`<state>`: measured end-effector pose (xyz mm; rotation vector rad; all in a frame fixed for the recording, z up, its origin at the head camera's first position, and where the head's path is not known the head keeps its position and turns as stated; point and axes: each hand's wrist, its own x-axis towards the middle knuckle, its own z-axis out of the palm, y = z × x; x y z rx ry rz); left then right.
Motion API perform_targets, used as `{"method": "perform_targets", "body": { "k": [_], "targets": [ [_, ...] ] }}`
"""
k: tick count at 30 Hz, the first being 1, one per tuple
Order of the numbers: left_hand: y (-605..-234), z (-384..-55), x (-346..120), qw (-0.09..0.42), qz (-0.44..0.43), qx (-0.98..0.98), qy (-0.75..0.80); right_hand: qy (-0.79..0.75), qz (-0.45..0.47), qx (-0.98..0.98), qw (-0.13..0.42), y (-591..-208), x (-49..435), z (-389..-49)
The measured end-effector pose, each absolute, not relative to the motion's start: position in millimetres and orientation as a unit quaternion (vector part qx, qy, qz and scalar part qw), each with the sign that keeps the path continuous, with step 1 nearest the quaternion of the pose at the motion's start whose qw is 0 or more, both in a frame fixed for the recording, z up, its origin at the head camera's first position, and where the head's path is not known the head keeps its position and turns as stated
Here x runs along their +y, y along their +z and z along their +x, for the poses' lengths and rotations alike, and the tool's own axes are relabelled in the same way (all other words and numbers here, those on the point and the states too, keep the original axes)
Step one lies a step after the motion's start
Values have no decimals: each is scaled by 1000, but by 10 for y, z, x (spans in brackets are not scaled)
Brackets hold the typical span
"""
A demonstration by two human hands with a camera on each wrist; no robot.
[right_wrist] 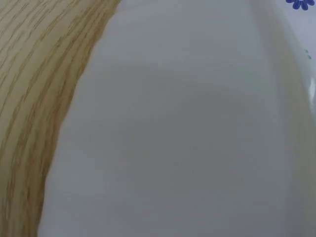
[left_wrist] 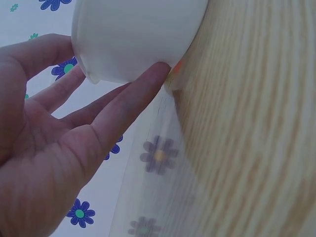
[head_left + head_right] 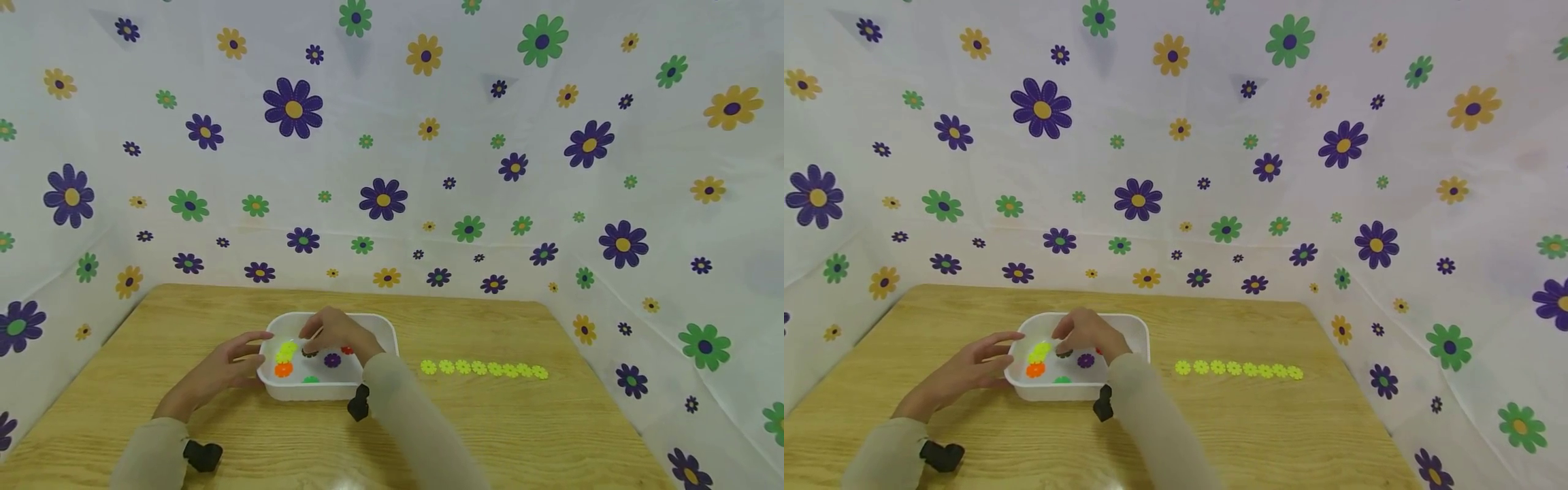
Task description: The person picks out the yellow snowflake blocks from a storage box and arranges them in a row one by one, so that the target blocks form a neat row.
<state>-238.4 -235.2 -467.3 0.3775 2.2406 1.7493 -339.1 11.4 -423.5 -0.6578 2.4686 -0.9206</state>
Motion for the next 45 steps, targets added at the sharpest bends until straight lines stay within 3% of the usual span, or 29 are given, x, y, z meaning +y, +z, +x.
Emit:
{"method": "perform_targets", "body": {
  "k": [45],
  "targets": [
    [-4675,-2380,-2343,134,127,776,604,-247,-258,919,169,-4406,-339,-3255]
  ]
}}
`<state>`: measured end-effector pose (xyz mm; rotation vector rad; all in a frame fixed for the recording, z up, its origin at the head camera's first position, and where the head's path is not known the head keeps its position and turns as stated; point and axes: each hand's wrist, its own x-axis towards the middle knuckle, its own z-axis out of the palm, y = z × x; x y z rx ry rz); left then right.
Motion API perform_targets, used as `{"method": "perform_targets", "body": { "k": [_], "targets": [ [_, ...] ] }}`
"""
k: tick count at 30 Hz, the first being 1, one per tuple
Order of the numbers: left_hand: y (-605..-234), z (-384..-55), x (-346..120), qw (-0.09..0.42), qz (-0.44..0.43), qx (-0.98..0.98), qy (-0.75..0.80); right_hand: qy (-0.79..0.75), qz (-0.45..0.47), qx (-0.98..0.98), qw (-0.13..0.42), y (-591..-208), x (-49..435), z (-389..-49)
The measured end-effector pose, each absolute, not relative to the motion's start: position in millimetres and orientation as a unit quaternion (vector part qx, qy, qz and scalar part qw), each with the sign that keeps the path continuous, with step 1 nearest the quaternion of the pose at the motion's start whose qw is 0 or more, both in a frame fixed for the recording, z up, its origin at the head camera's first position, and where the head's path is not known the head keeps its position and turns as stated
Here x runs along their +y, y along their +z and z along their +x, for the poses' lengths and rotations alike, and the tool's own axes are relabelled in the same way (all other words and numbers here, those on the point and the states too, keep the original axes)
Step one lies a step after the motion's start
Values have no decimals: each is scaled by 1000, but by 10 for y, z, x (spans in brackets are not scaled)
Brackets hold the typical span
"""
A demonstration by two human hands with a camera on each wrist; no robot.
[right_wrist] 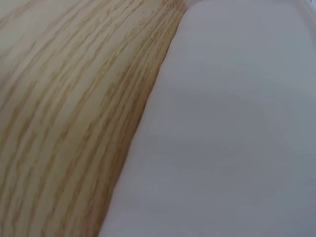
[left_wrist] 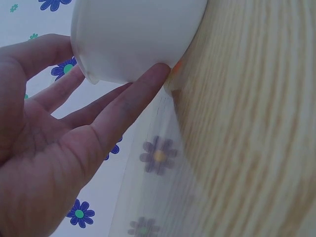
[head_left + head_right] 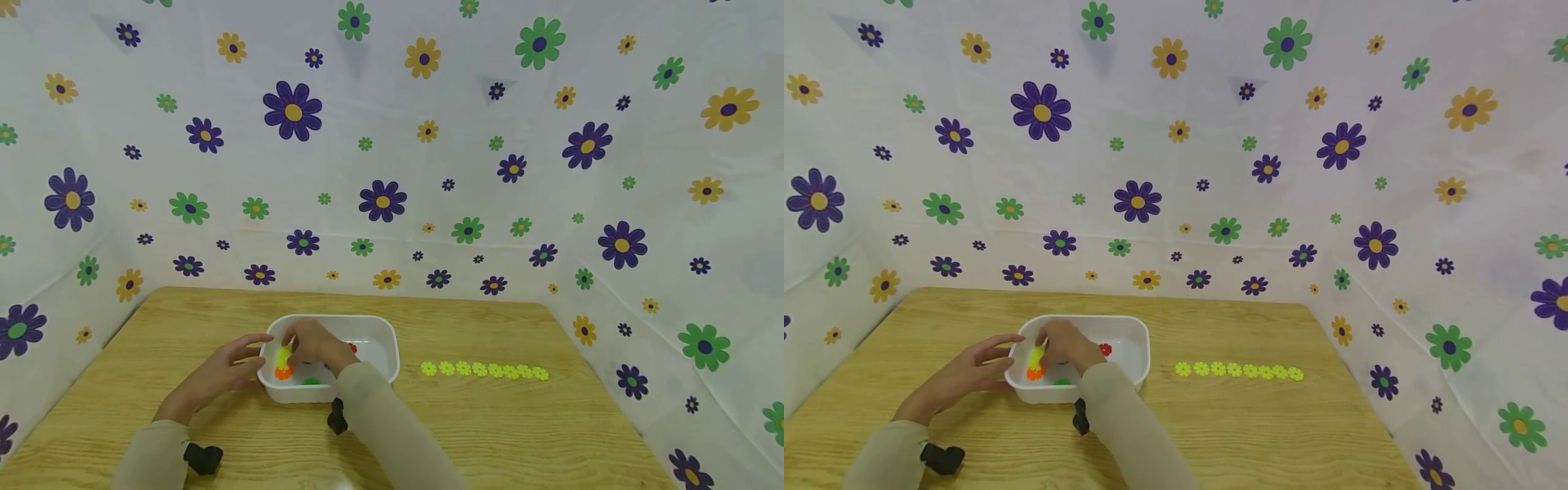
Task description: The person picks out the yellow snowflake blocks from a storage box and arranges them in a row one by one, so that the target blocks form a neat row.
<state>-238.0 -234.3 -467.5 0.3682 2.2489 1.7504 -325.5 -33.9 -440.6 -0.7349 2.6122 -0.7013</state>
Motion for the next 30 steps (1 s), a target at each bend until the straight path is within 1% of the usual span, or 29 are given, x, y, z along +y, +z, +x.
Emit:
{"method": "perform_targets", "body": {
  "k": [5,12,25,30],
  "targets": [
    [-4673,-2379,-2342,132,127,775,605,-226,-259,925,160,-4405,-350,-3248],
    [-4662,-2371,-2338,132,129,774,606,-232,-256,924,166,-4403,-337,-3228],
    [-4641,-2367,-2322,134,129,773,606,-200,-285,923,165,-4392,-278,-3255],
    [-4651,-2377,-2320,135,131,771,608,-234,-282,914,173,-4372,-215,-3250]
  ]
}}
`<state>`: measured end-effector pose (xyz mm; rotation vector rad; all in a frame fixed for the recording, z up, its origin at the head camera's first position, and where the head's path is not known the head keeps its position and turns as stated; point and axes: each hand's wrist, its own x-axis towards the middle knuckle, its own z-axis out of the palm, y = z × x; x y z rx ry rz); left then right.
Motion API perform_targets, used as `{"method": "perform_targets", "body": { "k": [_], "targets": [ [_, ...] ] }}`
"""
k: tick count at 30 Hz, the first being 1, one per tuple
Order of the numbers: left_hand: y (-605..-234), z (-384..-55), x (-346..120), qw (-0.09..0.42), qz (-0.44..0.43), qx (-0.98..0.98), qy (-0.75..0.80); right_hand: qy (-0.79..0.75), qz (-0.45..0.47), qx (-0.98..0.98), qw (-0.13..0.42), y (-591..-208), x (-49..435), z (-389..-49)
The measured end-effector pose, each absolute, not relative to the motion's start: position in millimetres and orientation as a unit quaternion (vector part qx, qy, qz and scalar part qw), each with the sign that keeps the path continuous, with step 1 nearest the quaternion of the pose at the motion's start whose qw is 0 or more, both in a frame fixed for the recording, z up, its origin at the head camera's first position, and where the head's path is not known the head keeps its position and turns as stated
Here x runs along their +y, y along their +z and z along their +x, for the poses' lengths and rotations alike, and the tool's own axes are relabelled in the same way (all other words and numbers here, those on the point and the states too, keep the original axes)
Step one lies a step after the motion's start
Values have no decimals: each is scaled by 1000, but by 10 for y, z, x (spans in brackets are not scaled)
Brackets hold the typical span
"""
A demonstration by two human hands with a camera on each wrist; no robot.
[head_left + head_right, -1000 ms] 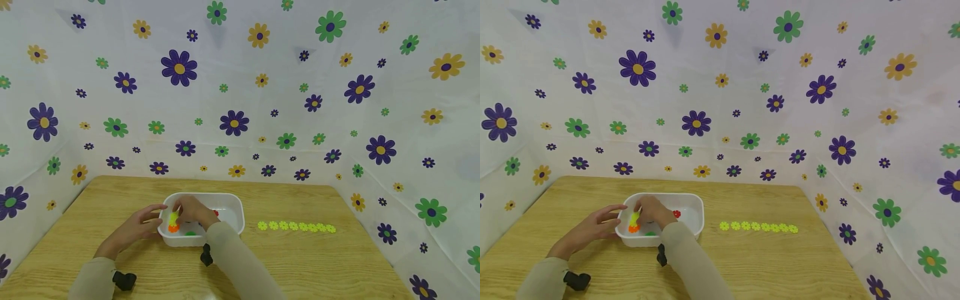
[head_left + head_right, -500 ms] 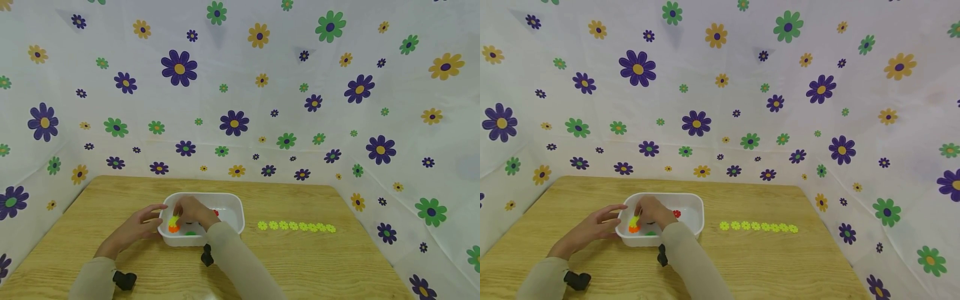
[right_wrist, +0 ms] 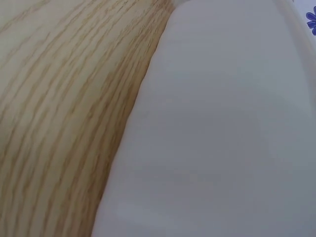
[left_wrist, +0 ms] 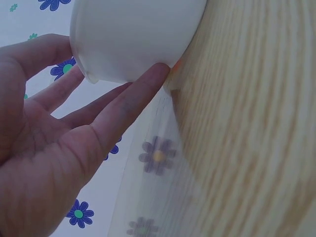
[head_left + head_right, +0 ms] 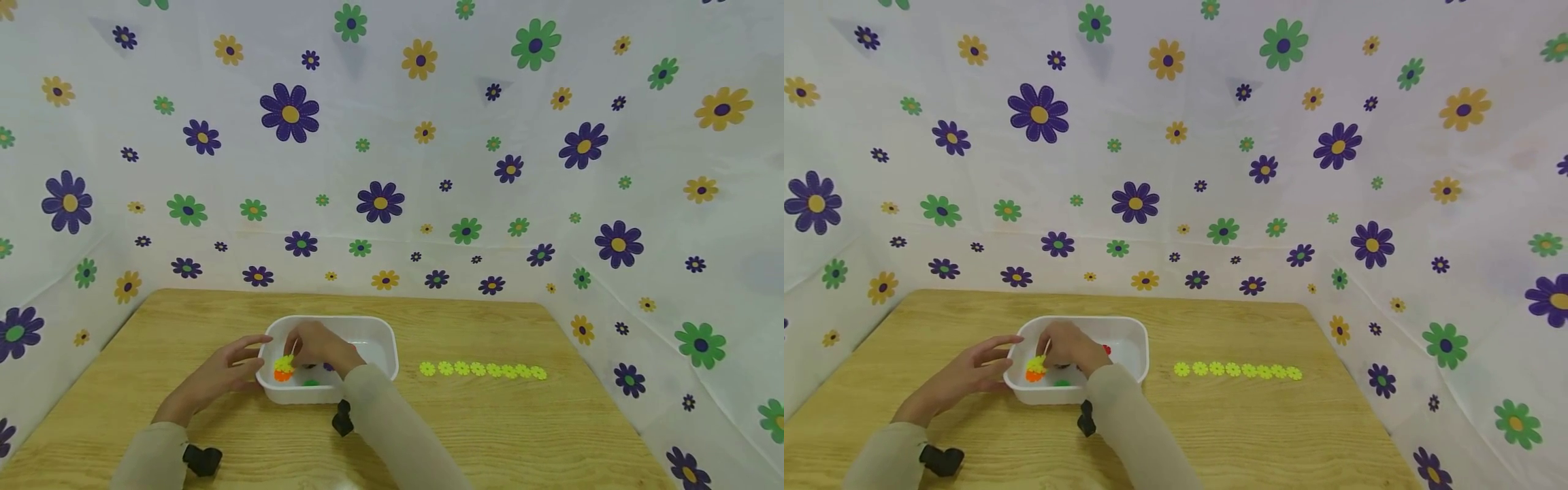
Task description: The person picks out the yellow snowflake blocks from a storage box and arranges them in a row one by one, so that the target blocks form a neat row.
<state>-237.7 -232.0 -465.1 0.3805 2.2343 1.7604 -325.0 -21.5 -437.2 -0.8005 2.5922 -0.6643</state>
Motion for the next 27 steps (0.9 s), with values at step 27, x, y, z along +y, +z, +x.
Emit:
{"method": "perform_targets", "body": {
  "k": [27],
  "targets": [
    [-4664,-2377,-2315,135,105,791,587,-334,-287,884,159,-3960,437,-3189]
  ]
}}
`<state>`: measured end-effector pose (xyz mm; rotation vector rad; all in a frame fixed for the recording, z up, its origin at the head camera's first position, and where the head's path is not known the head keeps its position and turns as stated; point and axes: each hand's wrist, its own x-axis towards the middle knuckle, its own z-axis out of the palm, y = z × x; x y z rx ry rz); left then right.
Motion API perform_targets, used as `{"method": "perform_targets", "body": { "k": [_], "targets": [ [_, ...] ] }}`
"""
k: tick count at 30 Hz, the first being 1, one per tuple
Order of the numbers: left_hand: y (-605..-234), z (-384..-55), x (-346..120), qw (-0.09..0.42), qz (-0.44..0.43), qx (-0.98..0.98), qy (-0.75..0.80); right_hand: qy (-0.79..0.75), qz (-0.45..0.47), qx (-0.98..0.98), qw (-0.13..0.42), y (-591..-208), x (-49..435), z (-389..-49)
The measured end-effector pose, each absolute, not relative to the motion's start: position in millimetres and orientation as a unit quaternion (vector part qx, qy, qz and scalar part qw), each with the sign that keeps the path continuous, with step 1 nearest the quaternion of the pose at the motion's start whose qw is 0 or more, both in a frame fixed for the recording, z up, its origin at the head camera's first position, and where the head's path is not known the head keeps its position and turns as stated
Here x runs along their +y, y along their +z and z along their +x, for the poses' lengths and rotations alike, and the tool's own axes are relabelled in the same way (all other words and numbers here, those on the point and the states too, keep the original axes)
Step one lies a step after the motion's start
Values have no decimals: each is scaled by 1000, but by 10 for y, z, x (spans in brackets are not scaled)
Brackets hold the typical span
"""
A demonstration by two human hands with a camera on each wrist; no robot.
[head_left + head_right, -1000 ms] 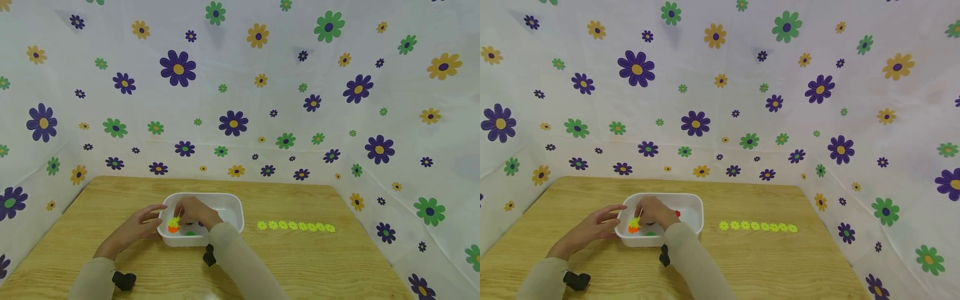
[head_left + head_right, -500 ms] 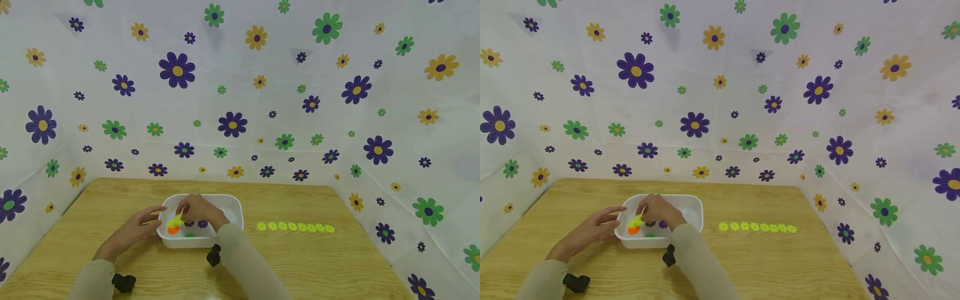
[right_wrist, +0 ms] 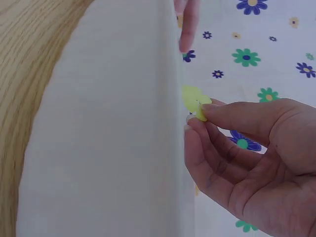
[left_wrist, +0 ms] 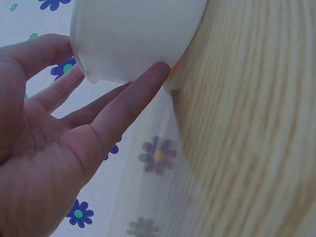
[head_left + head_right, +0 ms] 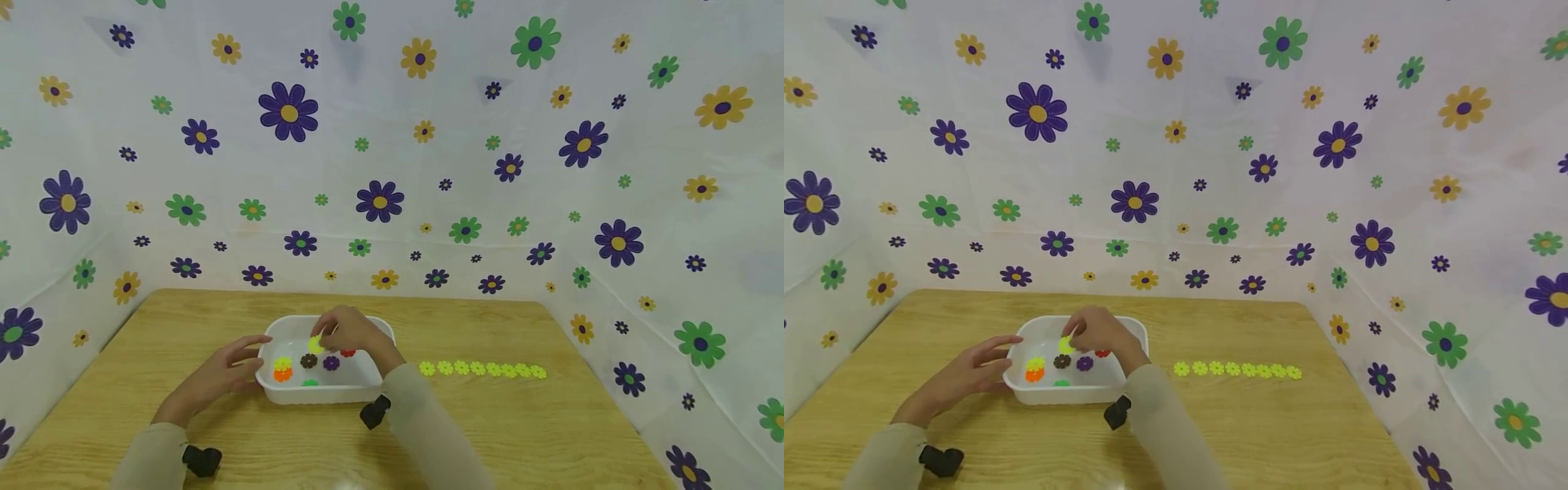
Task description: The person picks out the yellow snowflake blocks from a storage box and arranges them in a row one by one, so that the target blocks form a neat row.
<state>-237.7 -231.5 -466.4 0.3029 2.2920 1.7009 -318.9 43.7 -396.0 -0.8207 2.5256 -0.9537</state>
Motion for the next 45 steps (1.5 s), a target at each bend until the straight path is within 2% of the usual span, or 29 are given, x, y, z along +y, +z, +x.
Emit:
{"method": "perform_targets", "body": {
  "k": [24,45],
  "targets": [
    [-4701,-2395,-2323,132,120,783,596,-394,-240,879,125,-3856,1110,-3202],
    [-4673,-2394,-2318,138,113,782,597,-410,-204,882,115,-3893,1430,-3213]
  ]
}}
